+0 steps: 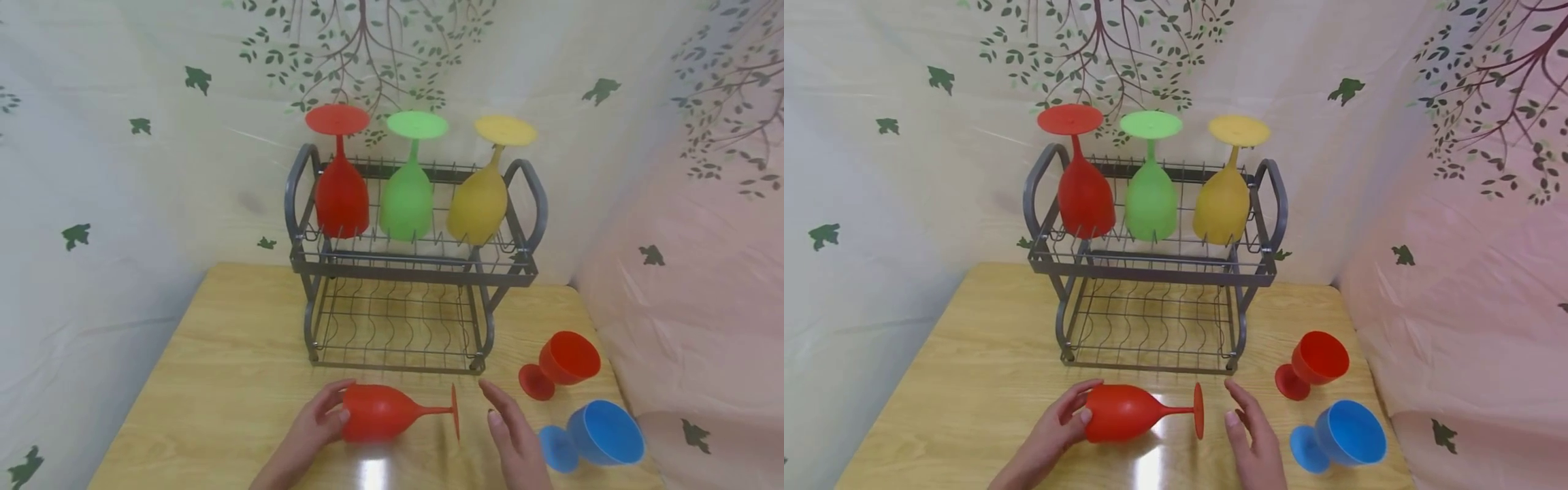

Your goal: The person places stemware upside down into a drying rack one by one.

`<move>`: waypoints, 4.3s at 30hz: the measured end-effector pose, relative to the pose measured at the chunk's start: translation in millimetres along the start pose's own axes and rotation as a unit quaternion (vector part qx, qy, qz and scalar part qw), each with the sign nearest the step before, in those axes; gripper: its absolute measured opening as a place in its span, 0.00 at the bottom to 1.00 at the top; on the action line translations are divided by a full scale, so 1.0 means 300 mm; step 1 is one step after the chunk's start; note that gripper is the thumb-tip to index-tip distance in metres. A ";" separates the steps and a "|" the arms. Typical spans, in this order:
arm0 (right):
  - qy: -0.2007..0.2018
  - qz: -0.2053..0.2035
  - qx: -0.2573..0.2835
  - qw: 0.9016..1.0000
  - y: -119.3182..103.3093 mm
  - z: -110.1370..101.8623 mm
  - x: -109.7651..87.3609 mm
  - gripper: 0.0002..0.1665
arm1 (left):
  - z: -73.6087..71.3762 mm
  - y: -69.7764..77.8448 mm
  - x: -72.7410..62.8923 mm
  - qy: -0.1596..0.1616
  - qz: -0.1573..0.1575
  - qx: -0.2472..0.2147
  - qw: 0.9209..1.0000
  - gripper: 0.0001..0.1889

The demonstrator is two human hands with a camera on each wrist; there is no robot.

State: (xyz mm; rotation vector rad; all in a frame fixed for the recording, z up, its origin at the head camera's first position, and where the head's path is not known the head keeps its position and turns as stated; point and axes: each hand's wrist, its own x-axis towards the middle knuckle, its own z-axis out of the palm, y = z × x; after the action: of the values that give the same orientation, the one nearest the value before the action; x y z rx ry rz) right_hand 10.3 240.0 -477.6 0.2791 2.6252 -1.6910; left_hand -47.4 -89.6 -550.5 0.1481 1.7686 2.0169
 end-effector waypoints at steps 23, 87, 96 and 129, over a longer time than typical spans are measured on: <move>-0.002 -0.032 0.194 0.981 0.075 0.209 0.002 0.27 | 0.118 -0.060 0.003 -0.008 0.018 -0.220 0.975 0.19; 0.098 -0.188 -0.053 0.976 0.011 0.105 0.419 0.39 | 0.022 -0.038 -0.004 0.051 0.160 -0.158 0.973 0.18; 0.091 -0.178 -0.082 0.976 0.028 0.120 0.441 0.39 | 0.020 -0.036 -0.008 0.053 0.144 -0.152 0.976 0.18; 0.163 -0.144 -0.089 0.972 -0.037 0.007 0.218 0.33 | 0.024 -0.028 -0.007 0.042 0.145 -0.141 0.978 0.19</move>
State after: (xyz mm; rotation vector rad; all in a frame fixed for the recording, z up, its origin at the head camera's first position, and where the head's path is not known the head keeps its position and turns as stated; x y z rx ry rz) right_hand -56.0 243.0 -475.0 0.1923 3.1735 -1.5800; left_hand -40.7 -83.1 -556.9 0.2464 1.5612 2.4932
